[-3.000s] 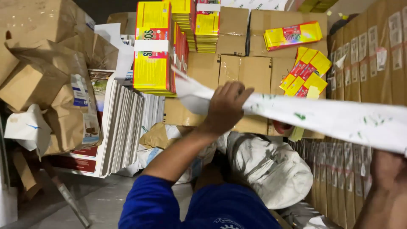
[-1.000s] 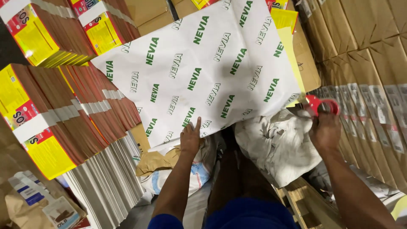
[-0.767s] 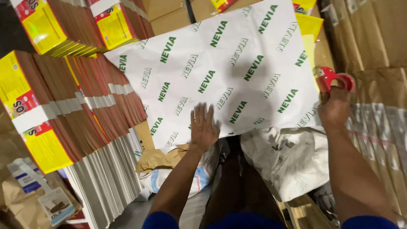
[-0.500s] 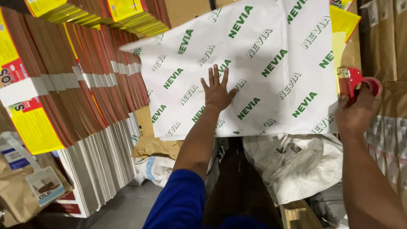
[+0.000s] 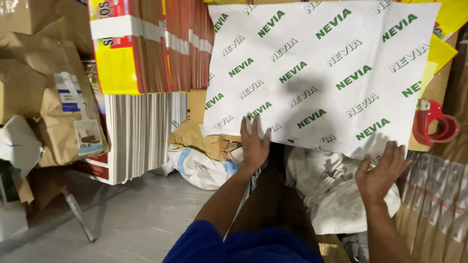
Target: Packaging and wrapping printed materials with protective paper and securing them with tape.
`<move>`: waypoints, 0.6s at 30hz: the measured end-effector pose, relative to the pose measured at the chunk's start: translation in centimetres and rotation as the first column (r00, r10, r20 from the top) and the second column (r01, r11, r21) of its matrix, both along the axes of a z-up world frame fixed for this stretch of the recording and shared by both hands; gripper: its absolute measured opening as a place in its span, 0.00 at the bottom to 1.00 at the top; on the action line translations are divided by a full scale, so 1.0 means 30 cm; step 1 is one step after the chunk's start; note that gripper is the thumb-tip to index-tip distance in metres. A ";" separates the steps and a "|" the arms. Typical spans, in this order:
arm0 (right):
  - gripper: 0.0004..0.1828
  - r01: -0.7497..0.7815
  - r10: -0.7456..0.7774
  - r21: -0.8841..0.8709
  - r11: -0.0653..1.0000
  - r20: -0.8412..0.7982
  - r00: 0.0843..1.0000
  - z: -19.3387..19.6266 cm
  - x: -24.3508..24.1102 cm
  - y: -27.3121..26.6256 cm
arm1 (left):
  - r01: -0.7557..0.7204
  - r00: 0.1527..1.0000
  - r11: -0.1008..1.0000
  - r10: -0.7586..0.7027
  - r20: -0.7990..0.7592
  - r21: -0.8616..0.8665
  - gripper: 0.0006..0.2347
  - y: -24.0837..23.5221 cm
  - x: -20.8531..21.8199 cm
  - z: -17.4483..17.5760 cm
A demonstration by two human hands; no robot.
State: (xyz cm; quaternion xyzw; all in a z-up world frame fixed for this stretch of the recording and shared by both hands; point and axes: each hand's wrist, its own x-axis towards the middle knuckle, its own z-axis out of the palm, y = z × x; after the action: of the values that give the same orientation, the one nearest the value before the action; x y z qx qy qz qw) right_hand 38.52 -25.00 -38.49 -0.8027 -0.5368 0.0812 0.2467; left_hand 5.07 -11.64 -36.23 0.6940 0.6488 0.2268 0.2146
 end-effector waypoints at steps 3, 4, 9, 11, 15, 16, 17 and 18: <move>0.35 -0.094 0.094 -0.007 0.996 0.020 0.995 -0.021 -0.098 -0.141 | -0.021 0.998 0.999 0.018 0.062 0.034 0.28 -0.238 -0.171 0.000; 0.35 -0.077 0.077 0.002 0.997 0.032 0.997 0.005 -0.120 -0.167 | -0.004 0.997 0.999 0.001 0.074 0.043 0.28 -0.302 -0.230 -0.053; 0.40 -0.217 0.212 -0.277 0.936 -0.048 0.976 -0.013 -0.178 -0.300 | 0.027 0.970 0.874 -0.141 -0.200 -0.485 0.28 -0.554 -0.544 -0.335; 0.41 -0.263 0.238 -0.388 0.883 -0.112 0.965 0.028 -0.237 -0.465 | 0.027 0.970 0.727 -0.186 -0.158 -0.686 0.27 -0.606 -0.656 -0.403; 0.44 -0.154 0.110 -0.489 0.858 -0.118 0.987 0.093 -0.264 -0.467 | 0.050 0.996 0.610 -0.088 -0.005 -0.791 0.26 -0.522 -0.763 -0.460; 0.44 -0.147 0.106 -0.492 0.858 -0.111 0.988 0.111 -0.272 -0.481 | 0.058 0.996 0.608 -0.091 0.003 -0.792 0.26 -0.493 -0.782 -0.475; 0.44 -0.108 0.059 -0.467 0.878 -0.119 0.991 0.130 -0.279 -0.496 | 0.068 0.993 0.625 -0.114 -0.005 -0.778 0.25 -0.464 -0.801 -0.490; 0.44 -0.071 0.015 -0.444 0.893 -0.128 0.992 0.157 -0.277 -0.513 | 0.078 0.991 0.639 -0.133 -0.010 -0.765 0.24 -0.445 -0.811 -0.500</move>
State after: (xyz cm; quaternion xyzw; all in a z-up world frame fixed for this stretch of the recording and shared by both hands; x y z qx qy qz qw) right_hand 30.20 -40.38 -33.77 -0.8194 -0.5055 0.2563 0.0858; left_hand -19.25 -25.00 -51.24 0.5827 0.6489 -0.1033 0.4781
